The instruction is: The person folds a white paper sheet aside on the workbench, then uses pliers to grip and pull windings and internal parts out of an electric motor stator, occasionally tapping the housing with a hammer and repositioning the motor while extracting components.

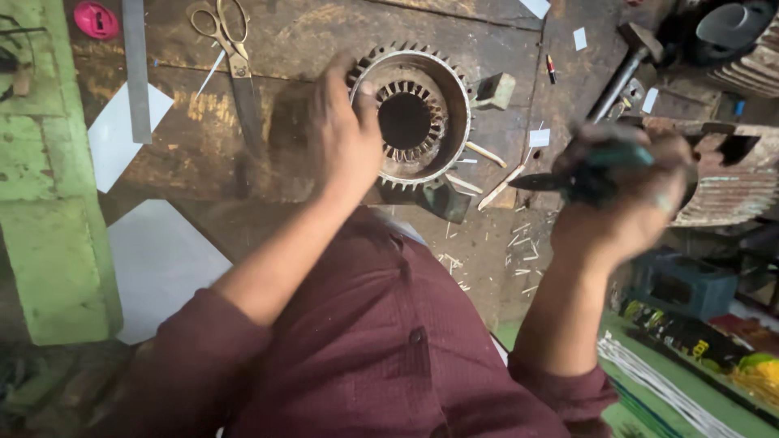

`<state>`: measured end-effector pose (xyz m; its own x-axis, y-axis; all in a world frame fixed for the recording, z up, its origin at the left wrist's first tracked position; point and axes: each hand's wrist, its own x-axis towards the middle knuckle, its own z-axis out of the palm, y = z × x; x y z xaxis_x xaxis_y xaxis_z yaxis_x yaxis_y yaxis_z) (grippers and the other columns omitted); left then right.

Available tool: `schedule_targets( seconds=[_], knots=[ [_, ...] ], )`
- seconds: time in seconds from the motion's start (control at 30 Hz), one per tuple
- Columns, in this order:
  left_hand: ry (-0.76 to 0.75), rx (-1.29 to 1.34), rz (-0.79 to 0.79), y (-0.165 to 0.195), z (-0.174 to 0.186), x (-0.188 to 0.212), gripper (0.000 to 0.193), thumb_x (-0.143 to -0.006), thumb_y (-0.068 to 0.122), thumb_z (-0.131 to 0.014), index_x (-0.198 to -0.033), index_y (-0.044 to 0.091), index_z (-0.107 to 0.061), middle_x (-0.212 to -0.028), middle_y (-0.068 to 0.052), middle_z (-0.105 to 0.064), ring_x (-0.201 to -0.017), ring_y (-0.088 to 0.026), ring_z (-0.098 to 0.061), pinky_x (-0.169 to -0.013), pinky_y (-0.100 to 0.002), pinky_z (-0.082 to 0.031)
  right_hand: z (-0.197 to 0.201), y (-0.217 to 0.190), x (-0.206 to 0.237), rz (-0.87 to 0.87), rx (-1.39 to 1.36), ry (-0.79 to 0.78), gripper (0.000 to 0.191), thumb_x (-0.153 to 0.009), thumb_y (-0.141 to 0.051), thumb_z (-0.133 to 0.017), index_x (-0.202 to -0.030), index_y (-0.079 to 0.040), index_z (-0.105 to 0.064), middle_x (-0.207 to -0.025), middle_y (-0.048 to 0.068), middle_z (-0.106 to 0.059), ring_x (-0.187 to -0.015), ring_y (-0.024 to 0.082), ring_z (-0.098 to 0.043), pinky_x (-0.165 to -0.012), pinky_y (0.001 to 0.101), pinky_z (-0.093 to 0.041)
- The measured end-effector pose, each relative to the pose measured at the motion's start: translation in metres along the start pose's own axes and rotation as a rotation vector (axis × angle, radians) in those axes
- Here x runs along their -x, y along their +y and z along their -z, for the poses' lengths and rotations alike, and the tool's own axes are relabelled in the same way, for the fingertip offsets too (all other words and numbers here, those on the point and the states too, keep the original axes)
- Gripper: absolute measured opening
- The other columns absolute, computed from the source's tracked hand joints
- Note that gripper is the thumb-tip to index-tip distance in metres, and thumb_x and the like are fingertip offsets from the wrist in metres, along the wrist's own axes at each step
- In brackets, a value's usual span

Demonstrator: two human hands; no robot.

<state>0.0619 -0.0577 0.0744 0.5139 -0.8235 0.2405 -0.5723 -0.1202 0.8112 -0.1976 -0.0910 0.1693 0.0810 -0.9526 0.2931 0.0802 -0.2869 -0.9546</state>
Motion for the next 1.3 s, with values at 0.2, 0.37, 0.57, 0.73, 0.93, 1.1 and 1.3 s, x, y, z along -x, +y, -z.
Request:
schedule_targets(
  seconds=[0.2,0.37,0.57,0.73,0.93,1.1,1.3],
  knots=[
    [-0.03,0.076,0.064,-0.017,-0.007,-0.002,0.032,-0.107,0.015,-0.059,-0.137,0.007,-0.058,-0.132,-0.02,-0.068,-0.117,-0.042,-0.068,-0.096,-0.048,-0.056,-0.007,0.084,-0.063,-0.321,0.493,-0.308,0.042,-0.119,-0.036,-0.048,-0.138,-0.005,-0.068,-0.083,0.002,-0.052,-0.072,0.007,-0.049,-0.064,0.0239,-0.041],
    [-0.185,0.048,0.036,-0.016,0.005,-0.022,0.031,-0.105,0.016,-0.06,-0.135,0.007,-0.062,-0.125,-0.021,-0.07,-0.112,-0.042,-0.068,-0.095,-0.05,-0.055,0.004,0.11,-0.034,-0.299,0.445,-0.27,0.042,-0.115,-0.036,-0.047,-0.12,-0.001,-0.07,-0.09,-0.001,-0.065,-0.073,0.006,-0.052,-0.063,0.0249,-0.043],
    [-0.668,0.104,-0.363,-0.023,0.006,-0.098,0.035,-0.104,0.028,-0.063,-0.133,0.008,-0.065,-0.127,-0.02,-0.069,-0.114,-0.043,-0.064,-0.095,-0.051,-0.05,0.037,0.058,0.029,-0.559,0.509,-0.298,0.041,-0.11,-0.037,-0.047,-0.114,-0.003,-0.07,-0.077,0.001,-0.062,-0.067,0.01,-0.054,-0.058,0.0253,-0.044],
    [-0.67,0.004,-0.208,-0.021,-0.008,-0.077,0.037,-0.105,0.037,-0.063,-0.135,0.014,-0.066,-0.129,-0.015,-0.069,-0.12,-0.036,-0.065,-0.101,-0.048,-0.05,0.037,0.006,0.022,-0.299,0.163,-0.332,0.05,-0.107,-0.055,-0.064,-0.122,-0.009,-0.051,-0.107,0.015,-0.07,-0.075,0.019,-0.064,-0.061,0.0324,-0.053],
    [-0.178,0.007,-0.011,0.004,0.02,0.017,0.047,-0.112,0.025,-0.059,-0.155,0.009,-0.048,-0.154,-0.018,-0.046,-0.137,-0.041,-0.055,-0.114,-0.05,-0.047,-0.009,0.004,-0.019,-0.06,-0.447,-0.27,0.056,-0.115,-0.062,-0.036,-0.099,-0.011,-0.051,-0.089,0.017,-0.069,-0.068,0.024,-0.069,-0.057,0.0368,-0.051],
    [-0.087,-0.054,-0.151,0.021,0.038,0.06,0.057,-0.106,0.033,-0.071,-0.153,0.01,-0.05,-0.161,-0.025,-0.029,-0.15,-0.046,-0.032,-0.125,-0.061,-0.031,-0.049,0.032,-0.021,-0.086,-0.416,-0.224,0.054,-0.112,-0.061,-0.038,-0.101,-0.009,-0.049,-0.094,0.018,-0.066,-0.076,0.023,-0.068,-0.062,0.0387,-0.057],
    [-0.324,-0.119,-0.25,0.03,0.031,0.056,0.067,-0.075,0.034,-0.086,-0.135,0.011,-0.066,-0.147,-0.013,-0.052,-0.15,-0.036,-0.037,-0.125,-0.061,-0.009,-0.059,0.034,-0.013,-0.133,-0.484,-0.25,0.051,-0.114,-0.06,-0.039,-0.101,-0.011,-0.045,-0.094,0.016,-0.062,-0.082,0.021,-0.063,-0.067,0.0362,-0.055]
  ],
)
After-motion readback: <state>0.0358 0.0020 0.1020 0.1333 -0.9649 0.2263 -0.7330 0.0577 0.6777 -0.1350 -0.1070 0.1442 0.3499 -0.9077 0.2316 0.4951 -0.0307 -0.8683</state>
